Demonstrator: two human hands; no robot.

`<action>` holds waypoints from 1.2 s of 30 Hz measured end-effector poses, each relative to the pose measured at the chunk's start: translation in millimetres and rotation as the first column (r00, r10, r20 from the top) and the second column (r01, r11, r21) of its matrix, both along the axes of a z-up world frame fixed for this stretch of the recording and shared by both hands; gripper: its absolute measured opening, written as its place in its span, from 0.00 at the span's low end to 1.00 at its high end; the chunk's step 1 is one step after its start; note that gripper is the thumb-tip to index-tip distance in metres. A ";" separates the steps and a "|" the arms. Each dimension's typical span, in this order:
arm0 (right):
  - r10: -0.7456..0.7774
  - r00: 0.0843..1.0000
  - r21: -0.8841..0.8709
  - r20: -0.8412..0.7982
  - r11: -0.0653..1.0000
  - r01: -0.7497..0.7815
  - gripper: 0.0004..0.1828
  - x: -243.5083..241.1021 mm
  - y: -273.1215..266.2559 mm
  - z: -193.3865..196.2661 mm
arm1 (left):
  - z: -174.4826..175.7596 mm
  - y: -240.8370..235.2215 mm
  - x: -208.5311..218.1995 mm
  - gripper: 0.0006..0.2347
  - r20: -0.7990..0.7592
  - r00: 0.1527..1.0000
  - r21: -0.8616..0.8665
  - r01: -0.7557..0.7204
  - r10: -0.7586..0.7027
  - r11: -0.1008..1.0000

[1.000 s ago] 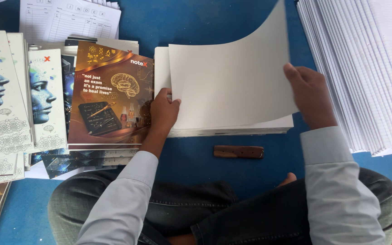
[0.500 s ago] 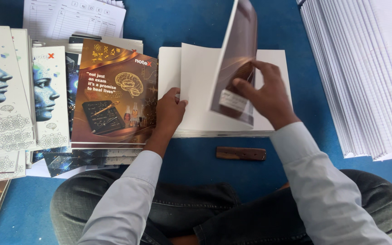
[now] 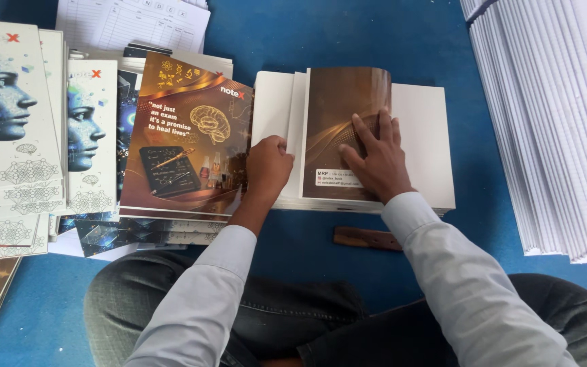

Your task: The person inserts printed covers into white book covers, aligns them, and uses a wooden block to press the spine. The person repeats this process for multiple books, stacking the finished items.

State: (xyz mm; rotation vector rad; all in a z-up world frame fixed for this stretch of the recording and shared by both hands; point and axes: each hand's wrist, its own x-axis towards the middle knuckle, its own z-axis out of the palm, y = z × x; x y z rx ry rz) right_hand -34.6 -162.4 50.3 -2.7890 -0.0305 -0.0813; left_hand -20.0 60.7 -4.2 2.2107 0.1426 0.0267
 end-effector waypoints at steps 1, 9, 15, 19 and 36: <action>0.004 1.000 -0.001 0.021 1.000 -0.004 0.37 0.7 0.5 -5.9 | 1.7 0.5 0.0 0.11 -0.025 1.000 0.004 -0.006 0.007 1.000; 0.021 0.998 -0.116 0.060 0.993 -0.014 0.36 5.1 9.4 -22.4 | -4.7 3.2 4.2 0.07 0.079 0.997 -0.009 -0.025 0.025 1.000; 0.000 0.999 -0.144 0.048 0.990 0.007 0.37 6.1 16.6 -23.4 | -1.3 5.6 5.2 0.08 0.009 1.000 -0.042 0.010 -0.009 0.999; 0.003 0.998 -0.171 0.060 0.985 0.008 0.37 6.2 21.1 -24.5 | 1.3 5.7 5.0 0.08 -0.005 1.000 -0.050 0.013 -0.014 0.999; 0.011 0.998 -0.214 0.066 0.977 0.003 0.37 2.0 29.1 -27.6 | -4.2 4.5 5.2 0.08 0.045 0.998 -0.015 0.038 -0.037 0.999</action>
